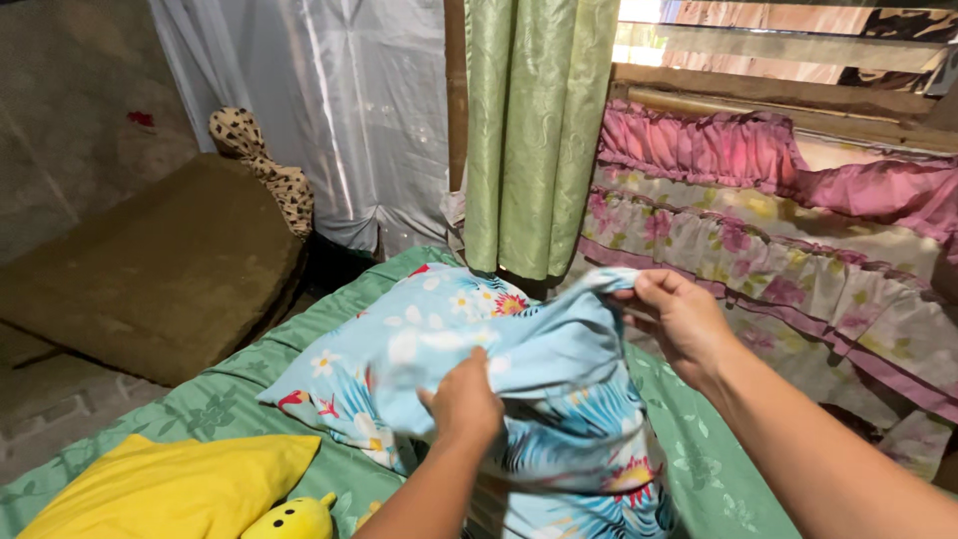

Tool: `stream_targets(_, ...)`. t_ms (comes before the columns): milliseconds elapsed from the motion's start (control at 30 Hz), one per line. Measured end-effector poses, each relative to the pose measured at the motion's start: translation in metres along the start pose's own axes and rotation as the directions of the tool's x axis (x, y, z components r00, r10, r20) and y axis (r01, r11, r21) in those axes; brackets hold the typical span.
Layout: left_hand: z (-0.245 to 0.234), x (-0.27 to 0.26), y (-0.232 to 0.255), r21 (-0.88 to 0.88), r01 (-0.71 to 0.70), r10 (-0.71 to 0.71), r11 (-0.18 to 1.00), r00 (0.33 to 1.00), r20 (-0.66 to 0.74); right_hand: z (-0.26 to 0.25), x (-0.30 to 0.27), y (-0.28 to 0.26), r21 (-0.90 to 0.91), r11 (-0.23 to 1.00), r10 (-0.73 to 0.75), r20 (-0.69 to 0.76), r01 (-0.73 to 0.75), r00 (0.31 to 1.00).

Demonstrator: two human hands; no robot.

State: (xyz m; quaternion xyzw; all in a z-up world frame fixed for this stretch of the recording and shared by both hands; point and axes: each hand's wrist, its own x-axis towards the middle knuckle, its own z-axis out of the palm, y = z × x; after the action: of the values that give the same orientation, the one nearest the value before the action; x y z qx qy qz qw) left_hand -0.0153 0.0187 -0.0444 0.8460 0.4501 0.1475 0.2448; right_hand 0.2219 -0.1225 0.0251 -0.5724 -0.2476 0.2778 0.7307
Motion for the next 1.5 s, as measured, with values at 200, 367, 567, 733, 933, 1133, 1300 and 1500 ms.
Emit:
stream_targets(200,0.011,0.028,-0.005,-0.481,-0.163,-0.007,0.861,0.943,-0.332,-0.019,-0.001,0.025,-0.446,0.877,0.189,-0.023,-0.179,0.982)
stream_targets(367,-0.014,0.042,0.02,-0.674,-0.491,0.293,0.552,0.871,-0.395,-0.029,-0.007,0.053,-0.666,0.673,0.411,-0.025,-0.322,0.911)
stream_targets(567,-0.036,0.046,0.038,-0.994,-0.104,0.154,0.023,0.983,-0.099,-0.028,-0.032,0.058,-0.572,0.771,0.405,0.1,-0.281,0.909)
stream_targets(733,-0.041,0.044,0.037,-0.988,-0.137,-0.028,0.07,0.99,-0.14,0.007,-0.055,0.067,-0.548,0.794,0.263,-0.082,-0.264,0.961)
stream_targets(933,-0.037,0.052,0.053,-0.604,0.079,-0.21,0.793,0.966,-0.148,0.022,-0.018,0.04,-0.026,0.946,0.3,-0.304,-0.323,0.904)
stream_targets(1133,-0.019,0.031,0.101,-0.387,-0.138,0.264,0.912,0.919,0.294,0.006,0.041,-0.022,0.121,0.957,0.291,-0.422,-0.265,0.858)
stream_targets(1300,-0.022,-0.043,0.114,-0.327,-0.24,0.369,0.914,0.828,0.423,-0.039,0.037,-0.078,0.358,0.901,0.4,-0.475,-0.244,0.784)
stream_targets(1500,-0.027,-0.044,0.107,-0.203,-0.411,0.423,0.889,0.906,0.017,-0.068,-0.015,-0.075,0.435,0.883,0.43,-0.605,-0.175,0.67)
